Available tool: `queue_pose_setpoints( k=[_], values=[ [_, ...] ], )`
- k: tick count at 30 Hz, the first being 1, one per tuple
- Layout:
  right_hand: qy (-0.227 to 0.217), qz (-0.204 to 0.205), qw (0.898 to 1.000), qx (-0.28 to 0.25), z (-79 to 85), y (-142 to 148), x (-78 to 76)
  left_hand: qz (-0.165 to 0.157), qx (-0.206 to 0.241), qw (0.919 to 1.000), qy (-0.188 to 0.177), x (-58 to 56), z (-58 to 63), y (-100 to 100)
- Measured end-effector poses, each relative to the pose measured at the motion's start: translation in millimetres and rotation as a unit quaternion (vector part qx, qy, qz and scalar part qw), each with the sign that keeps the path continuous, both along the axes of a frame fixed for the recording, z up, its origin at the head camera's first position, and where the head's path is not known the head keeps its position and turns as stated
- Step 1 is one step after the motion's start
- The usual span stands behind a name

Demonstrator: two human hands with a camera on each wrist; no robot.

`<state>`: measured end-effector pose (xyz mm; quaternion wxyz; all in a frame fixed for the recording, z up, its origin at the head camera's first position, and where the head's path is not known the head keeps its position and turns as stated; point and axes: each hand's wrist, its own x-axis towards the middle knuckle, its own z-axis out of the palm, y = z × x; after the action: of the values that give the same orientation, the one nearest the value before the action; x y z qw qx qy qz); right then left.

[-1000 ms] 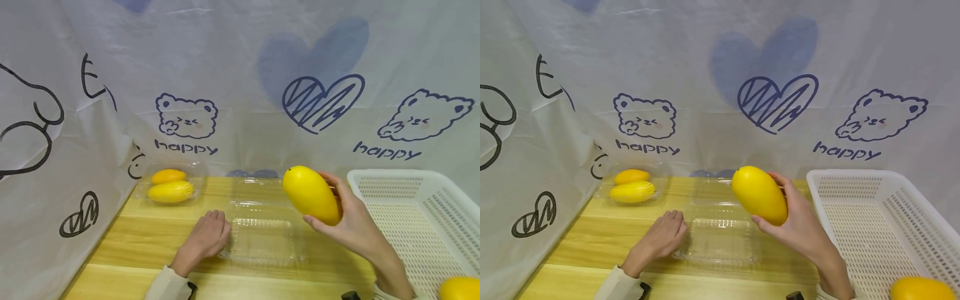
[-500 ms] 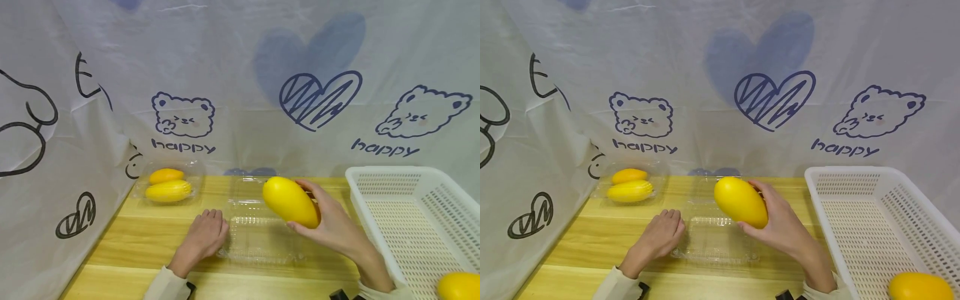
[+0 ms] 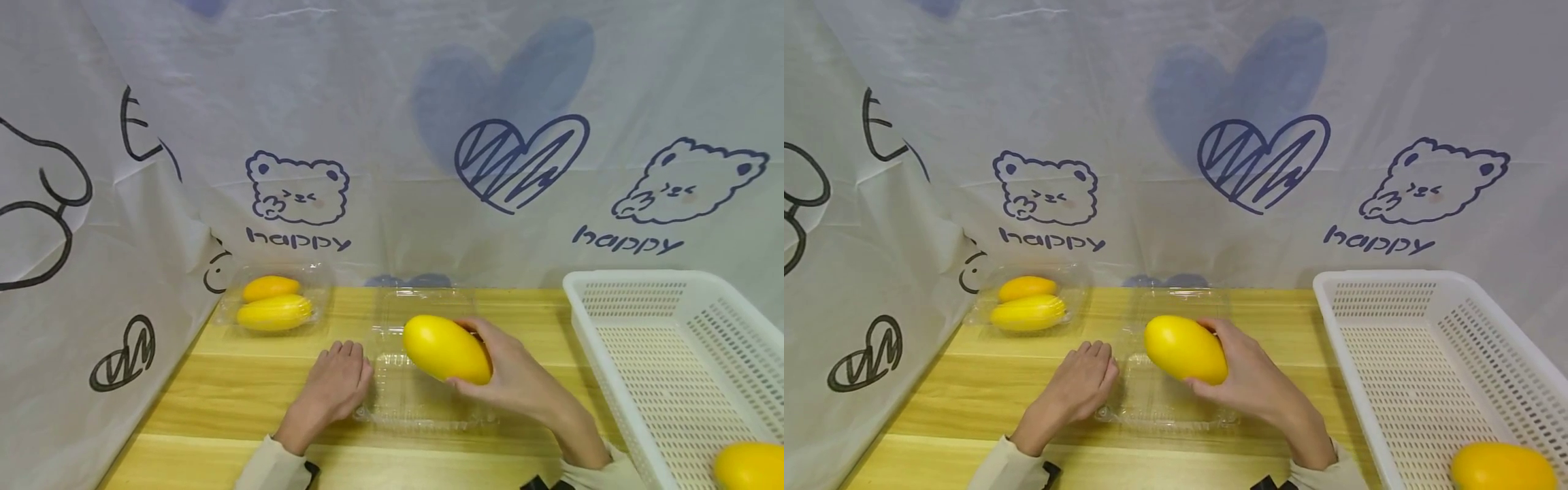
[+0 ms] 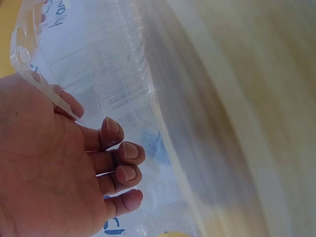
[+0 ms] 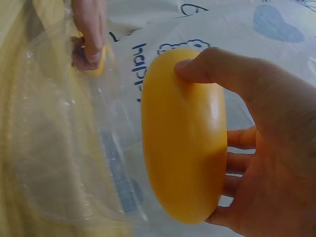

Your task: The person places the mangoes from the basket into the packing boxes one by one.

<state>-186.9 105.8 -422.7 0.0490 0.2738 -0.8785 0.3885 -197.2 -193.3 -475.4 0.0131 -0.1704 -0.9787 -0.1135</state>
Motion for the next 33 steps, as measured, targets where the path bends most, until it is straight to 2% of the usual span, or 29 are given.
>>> queue_pose_setpoints(
  k=[13,19,24,33],
  values=[
    [-0.051,0.028,0.998,0.006,-15.2,-6,-0.5,-0.007,0.002,1.0,-0.001,-4.1,-0.7,6],
    [-0.064,0.051,0.996,0.033,-19.1,-13,-0.2,0.01,-0.004,0.9999,-0.013,-2.3,-2.1,3],
    [-0.08,0.056,0.993,0.058,-21.5,-14,1.9,0.004,-0.005,0.9999,-0.015,-2.0,-2.2,1],
    [-0.069,0.068,0.992,0.075,-30.5,-21,0.8,0.016,0.003,0.9998,-0.01,-0.1,1.2,2]
  ],
)
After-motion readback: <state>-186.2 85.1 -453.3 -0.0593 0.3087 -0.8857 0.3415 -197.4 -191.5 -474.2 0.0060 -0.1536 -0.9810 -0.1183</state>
